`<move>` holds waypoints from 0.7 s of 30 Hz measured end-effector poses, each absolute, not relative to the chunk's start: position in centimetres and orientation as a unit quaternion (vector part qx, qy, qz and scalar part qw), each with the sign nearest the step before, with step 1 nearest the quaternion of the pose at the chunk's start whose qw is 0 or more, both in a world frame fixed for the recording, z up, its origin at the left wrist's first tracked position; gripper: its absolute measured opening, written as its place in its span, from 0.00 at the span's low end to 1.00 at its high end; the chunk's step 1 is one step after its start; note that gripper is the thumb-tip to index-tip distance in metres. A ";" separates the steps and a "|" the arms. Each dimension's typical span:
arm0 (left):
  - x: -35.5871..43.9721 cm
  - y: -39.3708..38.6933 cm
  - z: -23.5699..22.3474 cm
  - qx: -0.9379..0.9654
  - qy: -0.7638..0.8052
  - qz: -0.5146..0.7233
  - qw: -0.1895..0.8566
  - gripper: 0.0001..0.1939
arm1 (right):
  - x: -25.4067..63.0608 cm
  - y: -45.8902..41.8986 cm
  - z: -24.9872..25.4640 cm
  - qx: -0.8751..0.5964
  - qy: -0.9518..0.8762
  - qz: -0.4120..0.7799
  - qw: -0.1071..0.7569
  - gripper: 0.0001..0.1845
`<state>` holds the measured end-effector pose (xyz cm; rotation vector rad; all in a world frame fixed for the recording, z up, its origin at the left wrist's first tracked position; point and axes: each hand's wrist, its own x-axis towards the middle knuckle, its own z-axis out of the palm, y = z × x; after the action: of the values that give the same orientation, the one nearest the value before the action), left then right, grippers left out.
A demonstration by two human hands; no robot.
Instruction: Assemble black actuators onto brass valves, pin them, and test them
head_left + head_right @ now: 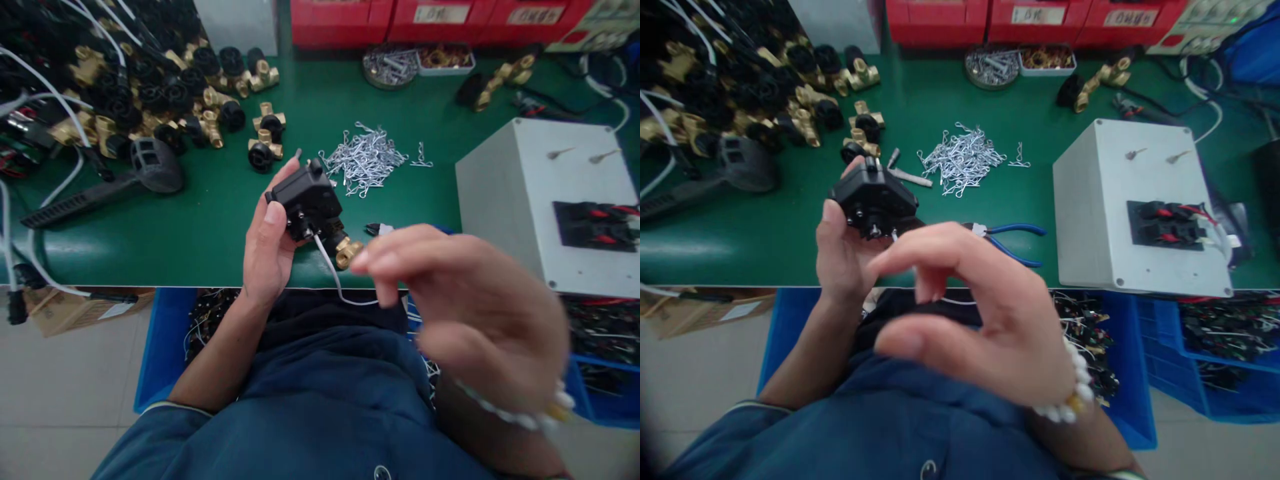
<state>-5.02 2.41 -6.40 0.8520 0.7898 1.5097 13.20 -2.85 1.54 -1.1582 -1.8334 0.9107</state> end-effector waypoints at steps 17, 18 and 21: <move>-6.6 1.6 -3.2 0.342 0.387 0.670 0.534 0.23 | 12.5 0.2 -6.6 -0.505 -0.701 0.339 0.372 0.21; -6.6 1.5 -3.2 0.351 0.392 0.668 0.526 0.22 | 12.3 0.2 -6.3 -0.514 -0.639 0.407 0.401 0.21; -6.3 1.4 -3.5 0.378 0.403 0.666 0.501 0.20 | 12.0 -0.5 -4.7 -0.469 -0.456 0.611 0.445 0.24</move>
<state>-6.33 1.37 -3.49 0.9138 0.9750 1.6108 11.96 -0.55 -4.67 -1.1630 -1.1297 1.5149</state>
